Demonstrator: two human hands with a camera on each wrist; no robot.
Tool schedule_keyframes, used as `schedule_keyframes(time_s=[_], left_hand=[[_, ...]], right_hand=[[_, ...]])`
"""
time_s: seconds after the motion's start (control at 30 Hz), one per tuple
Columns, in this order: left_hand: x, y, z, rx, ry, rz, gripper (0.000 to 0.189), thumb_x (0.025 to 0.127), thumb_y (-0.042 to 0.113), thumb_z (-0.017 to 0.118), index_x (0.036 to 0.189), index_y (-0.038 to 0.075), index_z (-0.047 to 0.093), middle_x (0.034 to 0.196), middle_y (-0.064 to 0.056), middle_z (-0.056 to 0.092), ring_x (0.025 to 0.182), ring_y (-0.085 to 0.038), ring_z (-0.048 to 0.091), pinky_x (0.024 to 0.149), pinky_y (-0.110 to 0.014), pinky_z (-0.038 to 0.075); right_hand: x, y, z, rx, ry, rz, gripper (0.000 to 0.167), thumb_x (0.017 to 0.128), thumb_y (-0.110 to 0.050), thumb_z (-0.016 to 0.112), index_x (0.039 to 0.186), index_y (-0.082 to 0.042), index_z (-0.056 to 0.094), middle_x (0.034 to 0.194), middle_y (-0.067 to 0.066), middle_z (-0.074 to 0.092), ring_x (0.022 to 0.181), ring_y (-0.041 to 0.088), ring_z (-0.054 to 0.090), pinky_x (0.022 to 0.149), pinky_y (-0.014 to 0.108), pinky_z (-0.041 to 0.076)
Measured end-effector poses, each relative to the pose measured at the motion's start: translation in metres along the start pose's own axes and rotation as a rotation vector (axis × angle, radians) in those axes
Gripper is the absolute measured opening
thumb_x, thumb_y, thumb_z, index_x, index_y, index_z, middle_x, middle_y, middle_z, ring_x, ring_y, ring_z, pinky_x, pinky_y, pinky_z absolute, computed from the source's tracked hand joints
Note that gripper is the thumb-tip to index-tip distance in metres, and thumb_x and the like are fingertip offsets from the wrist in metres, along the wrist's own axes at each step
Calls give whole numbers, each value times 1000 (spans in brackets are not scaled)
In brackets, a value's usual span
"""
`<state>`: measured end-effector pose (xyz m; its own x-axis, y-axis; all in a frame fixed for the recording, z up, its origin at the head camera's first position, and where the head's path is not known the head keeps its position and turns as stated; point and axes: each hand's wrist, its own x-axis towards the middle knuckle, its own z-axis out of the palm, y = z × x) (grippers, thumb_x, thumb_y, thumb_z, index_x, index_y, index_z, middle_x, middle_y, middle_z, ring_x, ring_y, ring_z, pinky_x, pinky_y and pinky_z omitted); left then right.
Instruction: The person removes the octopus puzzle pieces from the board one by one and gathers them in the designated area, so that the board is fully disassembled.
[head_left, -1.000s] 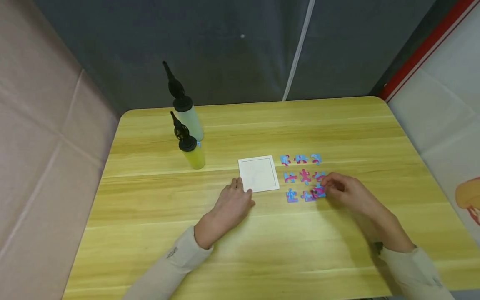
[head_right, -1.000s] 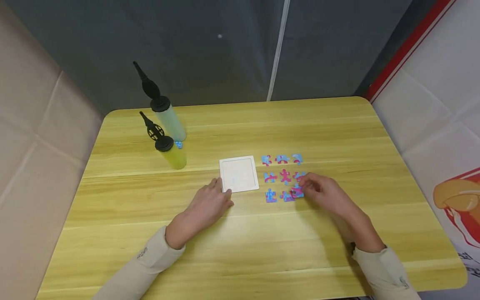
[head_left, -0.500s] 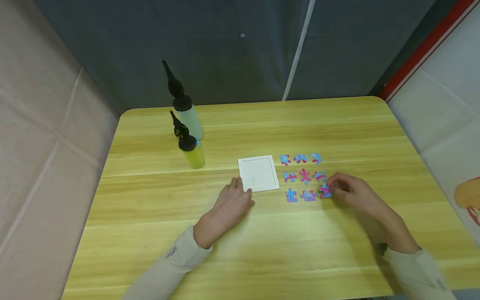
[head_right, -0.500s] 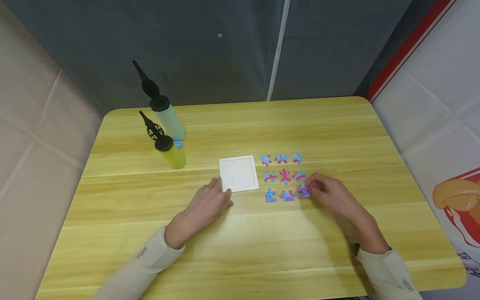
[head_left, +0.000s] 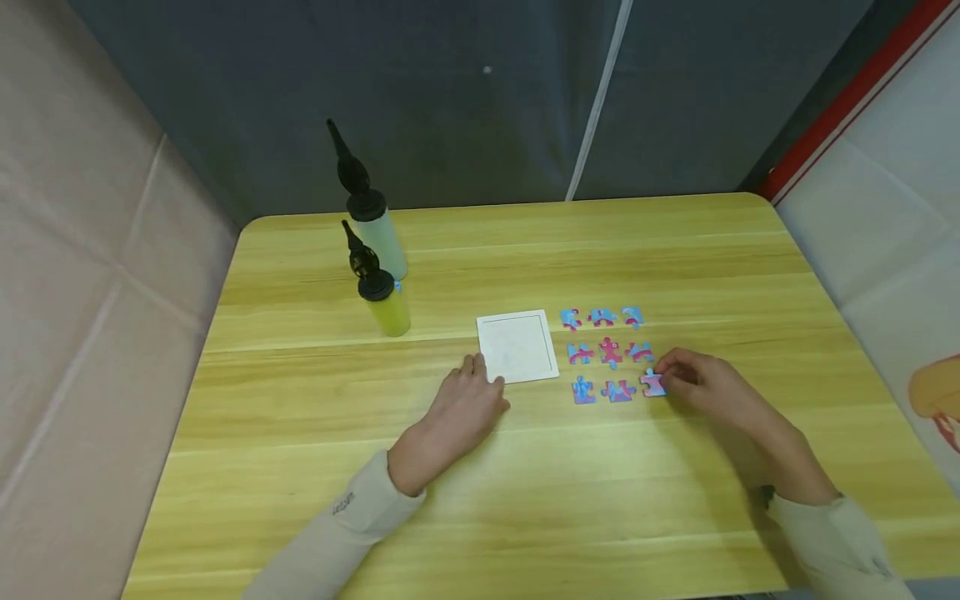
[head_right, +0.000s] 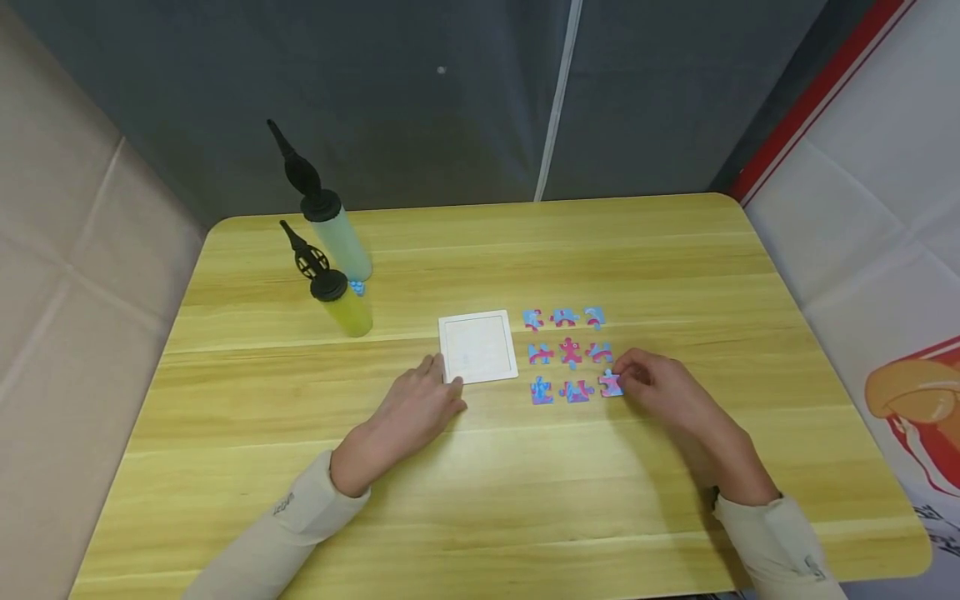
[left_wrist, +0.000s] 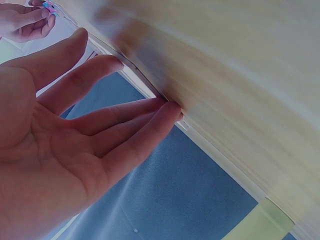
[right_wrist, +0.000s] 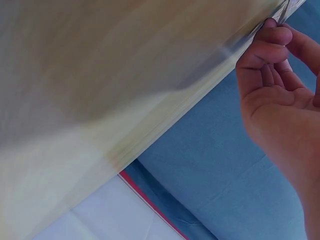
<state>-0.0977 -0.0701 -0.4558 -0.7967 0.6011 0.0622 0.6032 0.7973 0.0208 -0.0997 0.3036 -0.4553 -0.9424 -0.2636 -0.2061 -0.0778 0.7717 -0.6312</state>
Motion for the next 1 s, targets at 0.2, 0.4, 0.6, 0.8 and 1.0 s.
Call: schedule_keyframes(time_s=[0.2,0.4,0.6,0.8,1.0], left_hand=[[0,1,0,-11,-19,-2,31,98,32,72,101,2,78,123,-37,66,117,-46,67,87,-46,62],[0,1,-2,-17,-27,-12,31,98,32,71,103,2,78,124,-38,65,119,-47,66,89,-48,62],[0,1,-1,-23,-38,-18,31,99,31,70,106,2,78,126,-38,65,121,-48,66,91,-49,61],[1,2,-2,-24,-40,-18,32,100,31,69,107,2,78,126,-39,64,121,-49,65,92,-49,61],[0,2,0,-42,-18,-5,30,98,31,71,96,2,77,123,-39,66,118,-48,67,88,-48,62]], right_hand=[[0,1,0,-7,0,-13,13,104,-13,59,112,-8,68,100,5,70,85,8,59,72,22,50],[1,0,0,5,-21,-36,11,103,-12,61,111,-7,68,97,5,69,82,6,58,69,22,49],[4,1,-1,-3,-23,-56,11,101,-6,60,109,-6,68,96,5,70,81,2,59,70,21,50],[3,1,-1,-3,-22,-78,12,101,-4,60,108,-5,69,97,5,70,83,1,59,71,21,51],[0,1,-2,-14,9,-106,12,102,-6,61,110,-9,70,100,4,72,87,-2,60,73,20,52]])
